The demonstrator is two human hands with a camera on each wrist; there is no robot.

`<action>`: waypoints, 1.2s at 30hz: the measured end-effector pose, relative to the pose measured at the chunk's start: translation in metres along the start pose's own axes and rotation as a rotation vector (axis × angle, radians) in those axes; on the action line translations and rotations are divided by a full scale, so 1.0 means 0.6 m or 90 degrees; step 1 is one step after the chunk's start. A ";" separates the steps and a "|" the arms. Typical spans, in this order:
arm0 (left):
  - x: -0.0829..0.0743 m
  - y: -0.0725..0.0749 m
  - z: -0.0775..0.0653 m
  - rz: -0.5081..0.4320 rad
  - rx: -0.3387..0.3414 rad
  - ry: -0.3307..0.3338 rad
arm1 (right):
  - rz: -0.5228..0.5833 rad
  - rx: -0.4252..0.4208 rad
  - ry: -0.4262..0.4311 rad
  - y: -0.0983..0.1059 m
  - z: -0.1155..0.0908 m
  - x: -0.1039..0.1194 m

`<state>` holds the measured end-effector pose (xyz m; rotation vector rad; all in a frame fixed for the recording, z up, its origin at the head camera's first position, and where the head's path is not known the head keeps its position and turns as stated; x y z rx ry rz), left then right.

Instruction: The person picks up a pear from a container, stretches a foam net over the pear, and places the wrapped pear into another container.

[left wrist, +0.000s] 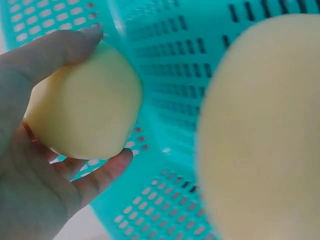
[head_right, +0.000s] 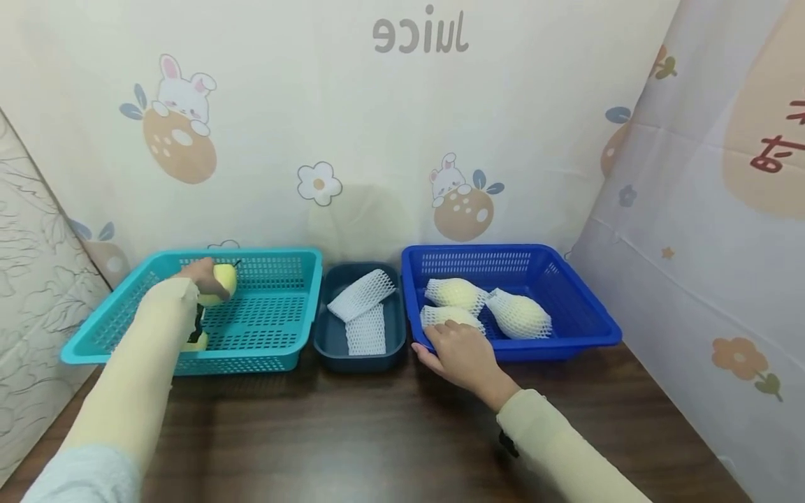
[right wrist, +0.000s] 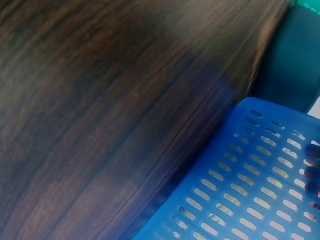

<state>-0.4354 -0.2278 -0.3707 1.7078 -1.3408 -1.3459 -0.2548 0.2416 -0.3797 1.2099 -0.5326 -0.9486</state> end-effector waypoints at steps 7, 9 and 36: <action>-0.060 0.042 -0.031 -0.044 0.004 -0.112 | 0.005 0.019 -0.008 -0.002 0.002 -0.004; -0.079 0.050 -0.041 -0.066 -0.003 -0.163 | 0.005 0.020 -0.009 -0.004 0.002 -0.004; -0.263 -0.028 -0.240 -0.303 -0.026 -0.385 | 0.007 0.005 -0.010 0.001 -0.002 -0.001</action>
Point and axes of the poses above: each hand's wrist, its own z-axis towards the middle knuckle, its own y-axis out of the back of the hand, x = y × z, the point moved 3 cm from there along z, towards the middle knuckle, and after that the axes turned 8 degrees about x, right-handed, at the moved point
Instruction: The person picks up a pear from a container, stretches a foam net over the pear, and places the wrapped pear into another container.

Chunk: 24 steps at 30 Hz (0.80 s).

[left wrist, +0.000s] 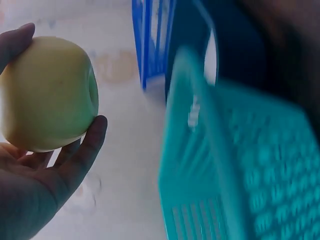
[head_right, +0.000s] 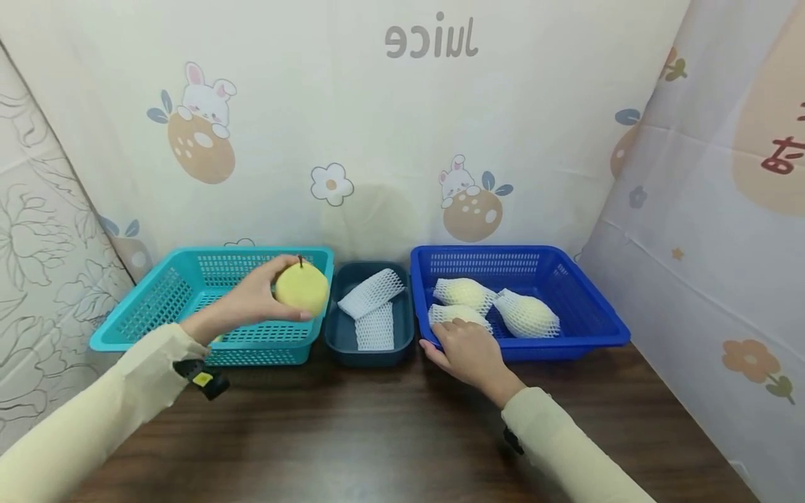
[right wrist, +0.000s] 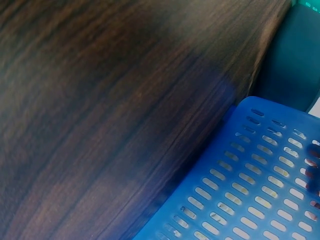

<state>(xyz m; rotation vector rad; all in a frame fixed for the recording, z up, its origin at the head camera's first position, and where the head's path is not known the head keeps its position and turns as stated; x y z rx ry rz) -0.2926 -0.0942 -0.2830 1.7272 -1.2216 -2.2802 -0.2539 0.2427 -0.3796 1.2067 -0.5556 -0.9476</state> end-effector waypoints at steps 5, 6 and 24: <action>-0.021 -0.051 -0.017 -0.023 0.036 -0.081 | -0.003 -0.002 0.005 0.001 0.000 -0.001; -0.023 -0.062 -0.020 -0.033 0.042 -0.092 | -0.003 -0.003 0.007 0.001 0.001 -0.002; 0.022 -0.206 -0.049 -0.124 0.172 -0.067 | 0.001 0.008 -0.001 0.002 0.004 -0.003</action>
Point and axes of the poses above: each hand's wrist, its own z-axis towards the middle knuckle, its own y-axis out of the back of the hand, x = y × z, the point moved 3 cm from there along z, towards the middle knuckle, and after that the axes turned 8 degrees about x, right-handed, at the moved point
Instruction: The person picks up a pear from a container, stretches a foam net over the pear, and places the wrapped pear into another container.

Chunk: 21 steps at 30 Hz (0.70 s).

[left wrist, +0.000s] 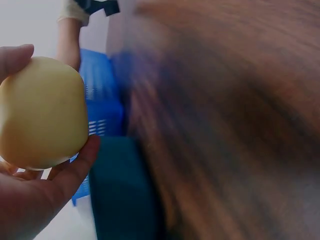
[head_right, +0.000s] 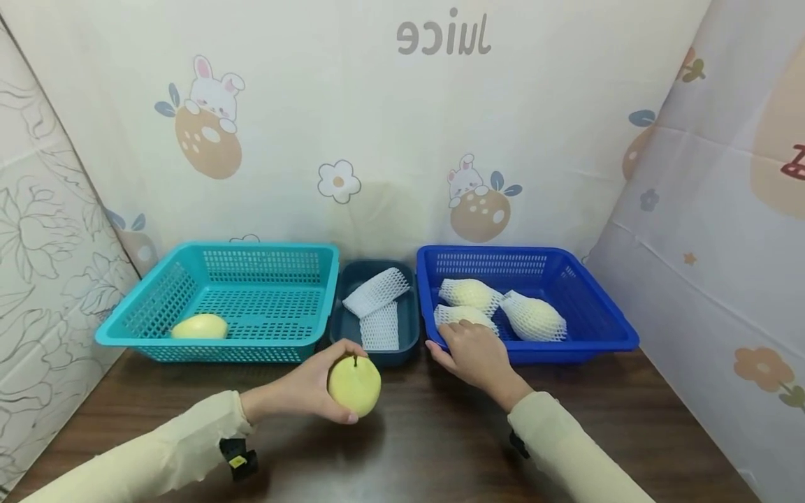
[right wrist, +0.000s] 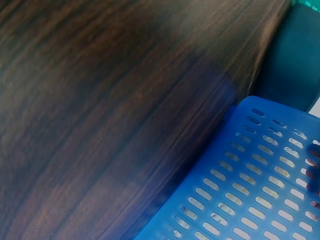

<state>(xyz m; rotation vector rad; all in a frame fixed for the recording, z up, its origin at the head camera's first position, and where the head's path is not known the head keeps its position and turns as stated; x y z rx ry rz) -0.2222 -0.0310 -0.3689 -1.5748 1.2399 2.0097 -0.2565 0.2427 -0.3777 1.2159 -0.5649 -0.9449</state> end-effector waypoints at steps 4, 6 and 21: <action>0.018 -0.019 0.001 -0.004 0.015 0.016 | 0.000 -0.008 0.005 -0.001 -0.003 0.002; 0.025 -0.027 0.002 -0.009 0.016 0.022 | -0.004 -0.016 0.009 -0.002 -0.003 0.002; 0.053 -0.050 -0.005 0.009 -0.006 0.036 | -0.010 -0.048 0.033 0.000 -0.002 0.000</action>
Point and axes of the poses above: each hand's wrist, its own z-axis towards the middle knuckle, its own y-axis out of the back of the hand, x = y × z, the point moved 3 cm from there along z, towards the middle knuckle, and after that the axes turned 8 degrees about x, right-handed, at the moved point
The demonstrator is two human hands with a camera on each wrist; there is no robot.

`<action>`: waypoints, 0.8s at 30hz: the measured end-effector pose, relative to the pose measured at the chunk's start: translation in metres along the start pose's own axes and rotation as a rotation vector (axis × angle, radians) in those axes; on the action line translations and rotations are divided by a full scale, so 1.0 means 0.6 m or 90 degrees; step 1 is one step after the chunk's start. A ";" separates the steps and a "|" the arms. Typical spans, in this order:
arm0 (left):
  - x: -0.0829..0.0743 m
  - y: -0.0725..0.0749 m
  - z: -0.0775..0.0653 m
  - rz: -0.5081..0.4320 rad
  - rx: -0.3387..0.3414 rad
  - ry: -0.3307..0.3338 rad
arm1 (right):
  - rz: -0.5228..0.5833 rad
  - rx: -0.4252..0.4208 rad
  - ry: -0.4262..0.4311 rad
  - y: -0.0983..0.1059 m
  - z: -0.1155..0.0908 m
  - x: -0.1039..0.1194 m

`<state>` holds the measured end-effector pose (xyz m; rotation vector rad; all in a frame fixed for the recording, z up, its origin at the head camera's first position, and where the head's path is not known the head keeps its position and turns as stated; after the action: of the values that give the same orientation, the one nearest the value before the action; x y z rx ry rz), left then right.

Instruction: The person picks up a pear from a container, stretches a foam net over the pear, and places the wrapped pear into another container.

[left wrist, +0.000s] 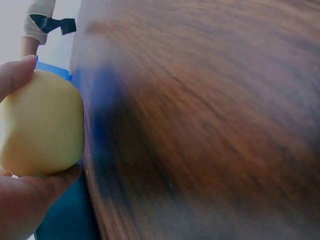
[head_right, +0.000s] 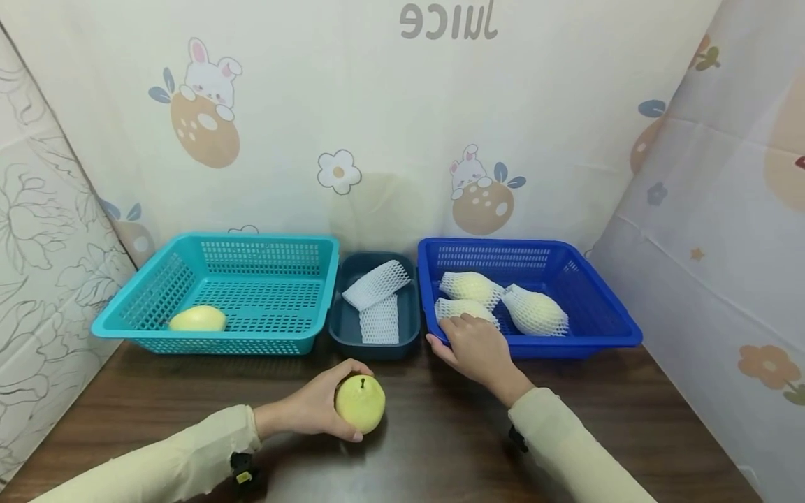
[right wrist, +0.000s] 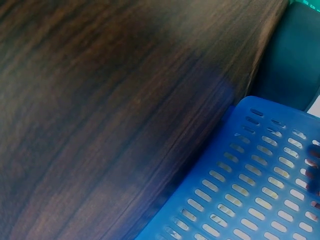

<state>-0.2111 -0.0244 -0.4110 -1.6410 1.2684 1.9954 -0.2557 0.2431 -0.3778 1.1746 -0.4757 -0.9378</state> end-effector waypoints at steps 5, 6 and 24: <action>0.005 -0.001 -0.003 -0.003 -0.002 -0.001 | 0.001 0.006 -0.005 -0.003 0.000 0.001; 0.005 -0.002 -0.003 -0.002 -0.003 -0.001 | 0.001 0.008 -0.007 -0.003 0.000 0.001; 0.019 -0.010 -0.006 -0.010 0.014 0.017 | 0.004 0.023 -0.012 0.001 0.002 -0.001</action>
<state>-0.2086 -0.0271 -0.4235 -1.6680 1.2788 1.9491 -0.2567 0.2427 -0.3769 1.1965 -0.5135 -0.9389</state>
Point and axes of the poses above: each hand's wrist, its own z-axis towards the middle knuckle, its own y-axis out of the back of the hand, x = y × z, the point moved 3 cm from there along z, towards the middle knuckle, and after that the axes turned 8 degrees about x, right-handed, at the moved point
